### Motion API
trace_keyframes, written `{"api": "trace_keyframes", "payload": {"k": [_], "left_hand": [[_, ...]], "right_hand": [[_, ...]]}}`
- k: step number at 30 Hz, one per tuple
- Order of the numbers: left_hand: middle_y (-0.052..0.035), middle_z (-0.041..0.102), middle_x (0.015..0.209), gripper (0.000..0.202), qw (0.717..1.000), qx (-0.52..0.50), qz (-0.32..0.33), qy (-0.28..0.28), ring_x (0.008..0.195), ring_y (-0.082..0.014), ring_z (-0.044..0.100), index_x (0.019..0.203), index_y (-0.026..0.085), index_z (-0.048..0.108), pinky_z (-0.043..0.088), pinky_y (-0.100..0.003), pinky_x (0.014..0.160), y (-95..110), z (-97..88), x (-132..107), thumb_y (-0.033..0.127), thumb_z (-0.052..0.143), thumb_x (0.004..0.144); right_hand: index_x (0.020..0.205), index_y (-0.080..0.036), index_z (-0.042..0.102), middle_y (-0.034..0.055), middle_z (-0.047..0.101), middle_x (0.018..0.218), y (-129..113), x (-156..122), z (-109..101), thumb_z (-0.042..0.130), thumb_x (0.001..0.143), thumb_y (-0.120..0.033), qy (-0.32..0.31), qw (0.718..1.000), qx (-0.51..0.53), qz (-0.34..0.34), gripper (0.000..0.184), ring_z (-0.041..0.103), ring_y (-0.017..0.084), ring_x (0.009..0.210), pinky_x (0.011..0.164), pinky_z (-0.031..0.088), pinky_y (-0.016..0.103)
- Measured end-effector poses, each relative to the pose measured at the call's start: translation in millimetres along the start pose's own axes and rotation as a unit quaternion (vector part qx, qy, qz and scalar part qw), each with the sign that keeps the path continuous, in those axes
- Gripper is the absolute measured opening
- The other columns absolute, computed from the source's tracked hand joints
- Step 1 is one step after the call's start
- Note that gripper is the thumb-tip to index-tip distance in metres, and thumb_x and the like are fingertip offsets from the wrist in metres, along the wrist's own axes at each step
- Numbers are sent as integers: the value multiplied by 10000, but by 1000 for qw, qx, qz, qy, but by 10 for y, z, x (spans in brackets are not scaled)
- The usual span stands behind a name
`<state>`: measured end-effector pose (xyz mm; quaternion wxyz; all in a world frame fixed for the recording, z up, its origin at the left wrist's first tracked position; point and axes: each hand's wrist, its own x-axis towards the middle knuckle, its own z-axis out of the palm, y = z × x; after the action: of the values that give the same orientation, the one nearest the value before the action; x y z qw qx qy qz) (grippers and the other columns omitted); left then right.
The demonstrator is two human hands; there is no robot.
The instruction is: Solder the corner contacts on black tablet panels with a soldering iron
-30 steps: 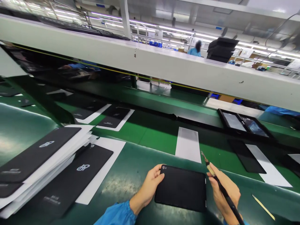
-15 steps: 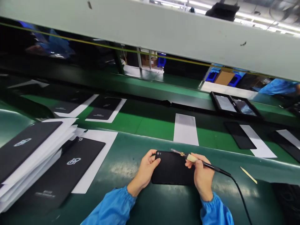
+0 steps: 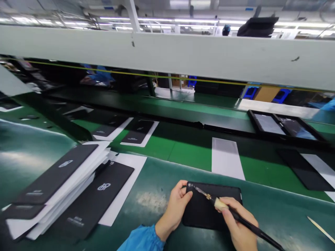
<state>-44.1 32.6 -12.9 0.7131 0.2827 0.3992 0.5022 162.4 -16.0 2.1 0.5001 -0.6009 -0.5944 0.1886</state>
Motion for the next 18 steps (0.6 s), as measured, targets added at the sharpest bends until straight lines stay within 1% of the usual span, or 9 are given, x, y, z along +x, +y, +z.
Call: {"api": "trace_keyframes", "payload": {"k": [2, 4, 7, 9, 12, 18], "left_hand": [[-8, 717, 728, 320, 1000, 3, 2, 4, 582, -140, 645, 926, 202, 525, 477, -236, 589, -29, -11, 9, 289, 756, 721], [-5, 708, 714, 329, 1000, 5, -1, 11, 586, -139, 640, 920, 202, 526, 468, -229, 579, -41, -16, 8, 307, 764, 718], [8, 690, 696, 356, 1000, 4, -14, 12, 565, -131, 622, 911, 211, 519, 442, -212, 546, -29, -17, -9, 350, 780, 713], [17, 685, 699, 371, 1000, 1, -23, 9, 554, -126, 615, 921, 219, 511, 432, -207, 534, -9, -18, -24, 369, 781, 717], [12, 688, 719, 365, 1000, 5, -26, 6, 576, -132, 628, 937, 220, 508, 445, -213, 548, 16, -23, -36, 375, 770, 734], [-3, 703, 749, 349, 999, 11, -33, -7, 622, -147, 652, 941, 220, 511, 468, -231, 592, 50, -34, -27, 374, 762, 753]], "right_hand": [[925, -218, 771, 57, 763, 759, 113, -29, 10, 680, 829, -464, 18, 997, 44, 53, 280, 735, 236, 677, 659, 613, 315], [948, -195, 763, 73, 752, 717, 208, -47, 34, 686, 828, -476, 36, 988, 121, 87, 315, 724, 245, 625, 624, 613, 346], [975, -177, 746, 110, 755, 733, 299, -45, 70, 717, 815, -476, 23, 962, 250, 103, 341, 721, 271, 597, 563, 611, 394], [996, -178, 733, 130, 760, 759, 328, -33, 80, 724, 818, -472, 12, 945, 306, 113, 344, 723, 283, 601, 546, 610, 419], [995, -191, 725, 136, 758, 759, 353, -24, 74, 717, 829, -472, 13, 932, 336, 134, 327, 719, 287, 598, 530, 607, 443], [970, -206, 737, 127, 753, 729, 430, -52, 55, 763, 793, -405, 19, 925, 346, 157, 267, 703, 282, 571, 507, 597, 442]]}}
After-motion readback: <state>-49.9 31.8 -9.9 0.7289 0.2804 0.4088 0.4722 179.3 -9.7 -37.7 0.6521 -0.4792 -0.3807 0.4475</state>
